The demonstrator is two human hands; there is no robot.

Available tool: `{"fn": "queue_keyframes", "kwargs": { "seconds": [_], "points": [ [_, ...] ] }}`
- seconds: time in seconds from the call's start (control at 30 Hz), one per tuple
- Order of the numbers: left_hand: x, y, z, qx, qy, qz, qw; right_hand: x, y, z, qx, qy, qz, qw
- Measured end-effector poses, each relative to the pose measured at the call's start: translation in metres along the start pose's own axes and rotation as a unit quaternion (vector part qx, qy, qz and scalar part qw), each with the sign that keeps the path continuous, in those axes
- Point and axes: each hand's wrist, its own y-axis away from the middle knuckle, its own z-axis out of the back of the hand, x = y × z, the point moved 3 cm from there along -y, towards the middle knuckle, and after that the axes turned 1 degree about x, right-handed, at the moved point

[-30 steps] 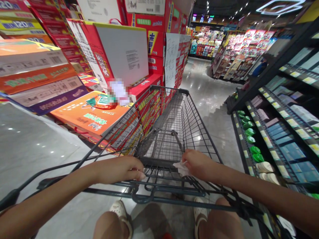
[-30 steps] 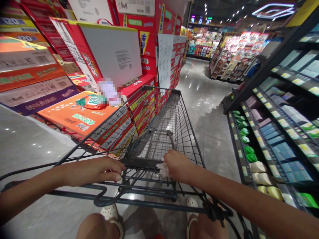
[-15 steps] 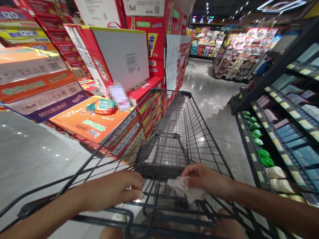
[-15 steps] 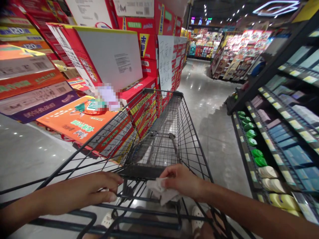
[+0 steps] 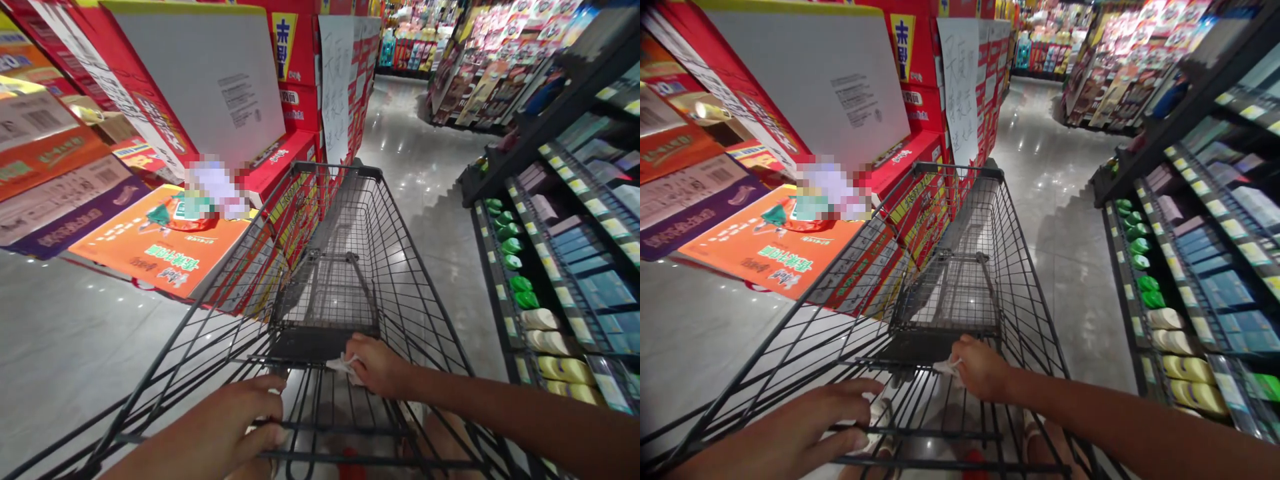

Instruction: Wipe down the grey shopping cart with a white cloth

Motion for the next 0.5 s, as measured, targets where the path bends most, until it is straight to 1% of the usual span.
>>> {"fn": "queue_keyframes", "kwargs": {
  "seconds": [0.1, 0.17, 0.27, 0.37, 0.43, 0.5],
  "points": [
    [0.007, 0.001, -0.004, 0.02, 0.017, 0.005, 1.0, -0.001, -0.006, -0.003, 0.035, 0.051, -0.064, 0.996],
    [0.009, 0.001, -0.005, 0.03, 0.028, 0.008, 0.999, -0.002, -0.009, -0.005, 0.042, 0.065, -0.096, 0.992],
    [0.01, 0.001, -0.005, 0.04, 0.048, 0.02, 0.998, -0.006, -0.014, -0.01, 0.047, 0.09, -0.125, 0.987],
    [0.01, 0.001, -0.006, 0.051, 0.067, 0.035, 0.996, -0.016, -0.021, -0.013, 0.067, 0.126, -0.145, 0.979],
    [0.01, 0.0, -0.008, 0.059, 0.077, 0.04, 0.994, -0.025, -0.026, -0.012, 0.08, 0.139, -0.159, 0.974],
    [0.013, -0.001, -0.01, 0.061, 0.084, 0.043, 0.994, -0.034, -0.031, -0.009, 0.076, 0.126, -0.174, 0.974]
  ]
}}
